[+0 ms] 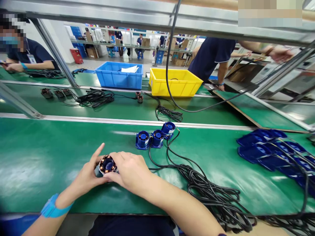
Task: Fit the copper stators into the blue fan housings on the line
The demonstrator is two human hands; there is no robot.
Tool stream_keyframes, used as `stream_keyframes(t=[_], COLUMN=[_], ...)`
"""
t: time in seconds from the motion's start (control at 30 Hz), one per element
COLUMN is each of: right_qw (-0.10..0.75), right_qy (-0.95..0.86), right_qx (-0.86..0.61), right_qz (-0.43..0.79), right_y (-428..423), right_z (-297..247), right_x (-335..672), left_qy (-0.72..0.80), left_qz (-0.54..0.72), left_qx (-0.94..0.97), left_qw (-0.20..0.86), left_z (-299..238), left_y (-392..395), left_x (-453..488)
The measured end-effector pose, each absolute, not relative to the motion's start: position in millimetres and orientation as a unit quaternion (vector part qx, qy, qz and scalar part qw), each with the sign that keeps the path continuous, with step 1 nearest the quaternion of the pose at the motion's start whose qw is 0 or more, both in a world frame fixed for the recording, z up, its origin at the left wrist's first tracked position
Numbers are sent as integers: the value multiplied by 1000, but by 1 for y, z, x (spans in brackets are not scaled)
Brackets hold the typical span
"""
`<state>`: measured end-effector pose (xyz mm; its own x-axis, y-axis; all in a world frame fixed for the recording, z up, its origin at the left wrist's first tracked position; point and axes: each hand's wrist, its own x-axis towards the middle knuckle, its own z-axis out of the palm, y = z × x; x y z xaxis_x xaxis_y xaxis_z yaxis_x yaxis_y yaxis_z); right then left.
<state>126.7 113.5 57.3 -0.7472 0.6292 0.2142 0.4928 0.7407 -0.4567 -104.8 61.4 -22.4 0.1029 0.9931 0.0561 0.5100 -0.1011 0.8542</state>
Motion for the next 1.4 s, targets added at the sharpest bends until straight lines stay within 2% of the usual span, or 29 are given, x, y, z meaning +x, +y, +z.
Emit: stream_keyframes(t=[0.13, 0.27, 0.43, 0.57, 0.73, 0.87, 1.03, 1.2, 1.27, 1.4], right_qw=[69, 38, 102, 88, 251, 173, 184, 184, 149, -32], right_qy=[-933, -953, -943, -939, -917, -930, -919, -919, -901, -773], right_qx=[-326, -284, -304, -323, -304, -318, -338, -330, -387, -618], right_qz=[132, 98, 85, 79, 66, 64, 83, 111, 130, 138], right_y=[124, 134, 125, 115, 117, 125, 139, 133, 114, 77], right_z=[73, 87, 63, 32, 29, 9, -6, 30, 41, 33], right_x=[127, 143, 126, 102, 111, 110, 103, 186, 252, 369], left_qy=[569, 555, 536, 544, 574, 574, 563, 526, 498, 446], left_qz=[330, 316, 293, 277, 403, 421, 380, 242, 193, 151], left_qx=[662, 671, 693, 710, 649, 651, 691, 790, 831, 869], left_qw=[359, 378, 382, 350, 295, 263, 248, 200, 157, 151], left_z=[-21, -20, -23, -30, -35, -35, -38, -62, -73, -83], left_y=[71, 74, 76, 72, 68, 73, 95, 137, 153, 179], left_x=[-92, -93, -99, -123, -160, -165, -154, -144, -137, -111])
